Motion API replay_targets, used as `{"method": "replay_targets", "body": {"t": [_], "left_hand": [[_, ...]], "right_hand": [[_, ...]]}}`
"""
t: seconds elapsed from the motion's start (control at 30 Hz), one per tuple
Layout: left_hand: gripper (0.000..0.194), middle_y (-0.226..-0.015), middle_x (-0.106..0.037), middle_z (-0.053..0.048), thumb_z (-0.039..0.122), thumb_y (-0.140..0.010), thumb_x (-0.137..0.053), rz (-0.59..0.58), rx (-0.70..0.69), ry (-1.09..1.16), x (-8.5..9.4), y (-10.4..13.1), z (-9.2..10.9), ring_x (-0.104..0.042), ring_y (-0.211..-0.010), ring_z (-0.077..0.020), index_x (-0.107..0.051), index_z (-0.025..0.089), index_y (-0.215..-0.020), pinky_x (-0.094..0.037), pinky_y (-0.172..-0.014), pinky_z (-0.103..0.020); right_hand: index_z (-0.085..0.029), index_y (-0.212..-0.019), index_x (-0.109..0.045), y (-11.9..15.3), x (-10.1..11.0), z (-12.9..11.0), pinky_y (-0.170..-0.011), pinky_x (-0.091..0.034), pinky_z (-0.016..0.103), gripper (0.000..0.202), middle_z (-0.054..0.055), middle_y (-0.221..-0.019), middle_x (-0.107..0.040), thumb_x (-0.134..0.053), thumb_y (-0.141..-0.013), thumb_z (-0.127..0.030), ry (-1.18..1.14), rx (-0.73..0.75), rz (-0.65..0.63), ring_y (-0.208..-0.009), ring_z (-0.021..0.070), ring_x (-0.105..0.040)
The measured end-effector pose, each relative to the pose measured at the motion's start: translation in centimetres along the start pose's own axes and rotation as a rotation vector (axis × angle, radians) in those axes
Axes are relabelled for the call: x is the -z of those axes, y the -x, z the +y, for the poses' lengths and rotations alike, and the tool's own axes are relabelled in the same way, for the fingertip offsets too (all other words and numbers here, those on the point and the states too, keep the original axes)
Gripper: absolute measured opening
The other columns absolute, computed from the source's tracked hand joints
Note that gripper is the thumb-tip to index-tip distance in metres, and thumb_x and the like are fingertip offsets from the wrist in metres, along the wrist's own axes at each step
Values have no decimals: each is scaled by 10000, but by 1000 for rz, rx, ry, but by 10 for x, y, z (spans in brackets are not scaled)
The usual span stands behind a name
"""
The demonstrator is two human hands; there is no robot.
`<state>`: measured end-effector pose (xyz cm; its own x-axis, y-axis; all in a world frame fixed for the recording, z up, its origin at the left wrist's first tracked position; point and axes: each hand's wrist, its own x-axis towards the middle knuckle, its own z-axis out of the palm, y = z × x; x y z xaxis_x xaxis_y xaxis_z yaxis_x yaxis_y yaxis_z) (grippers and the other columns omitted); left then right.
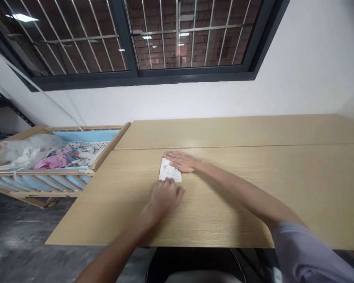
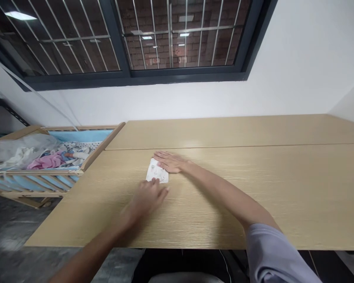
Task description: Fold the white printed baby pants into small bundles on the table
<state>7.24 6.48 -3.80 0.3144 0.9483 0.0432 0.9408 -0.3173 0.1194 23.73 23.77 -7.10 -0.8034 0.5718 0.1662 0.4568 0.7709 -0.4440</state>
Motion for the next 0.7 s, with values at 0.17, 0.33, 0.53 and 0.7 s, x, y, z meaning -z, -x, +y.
{"method": "replay_targets", "body": {"t": [0.17, 0.33, 0.53, 0.7], "left_hand": [[616, -1110, -705, -275, 565, -984, -273, 50, 202, 4, 26, -20, -46, -660, -1064, -419, -680, 105, -1043, -461, -895, -526], [471, -961, -745, -215, 541, -933, -420, -45, 220, 65, 17, -46, -60, -707, -931, -365, -681, 149, -920, -491, -790, -428], [240, -783, -697, -46, 422, -893, -503, 3, 84, 169, 43, -12, -42, -651, -736, -221, -599, 220, -809, -428, -652, -302], [335, -658, -609, 18, 550, -850, -570, -36, 110, 372, 65, 122, -64, -550, -619, -184, -549, 259, -684, -418, -568, -292]], "right_hand": [[-175, -1457, -513, 5, 7, -17, -1128, -357, 484, 529, 155, -1454, -552, -421, -1030, -474, 54, -189, 234, -1342, 297, -501], [-167, -1084, -673, 4, 2, -29, -900, -480, 349, 262, 98, -1084, -675, -659, -899, -352, -54, -310, 265, -1001, 224, -625], [-185, -975, -556, 20, -11, -86, -805, -458, 320, 152, 56, -979, -593, -629, -844, -210, -236, -392, 409, -917, 203, -565], [-216, -980, -515, 65, -30, -198, -676, -409, 288, 213, 0, -867, -570, -606, -898, -391, -684, -275, 300, -748, 158, -516]]}}
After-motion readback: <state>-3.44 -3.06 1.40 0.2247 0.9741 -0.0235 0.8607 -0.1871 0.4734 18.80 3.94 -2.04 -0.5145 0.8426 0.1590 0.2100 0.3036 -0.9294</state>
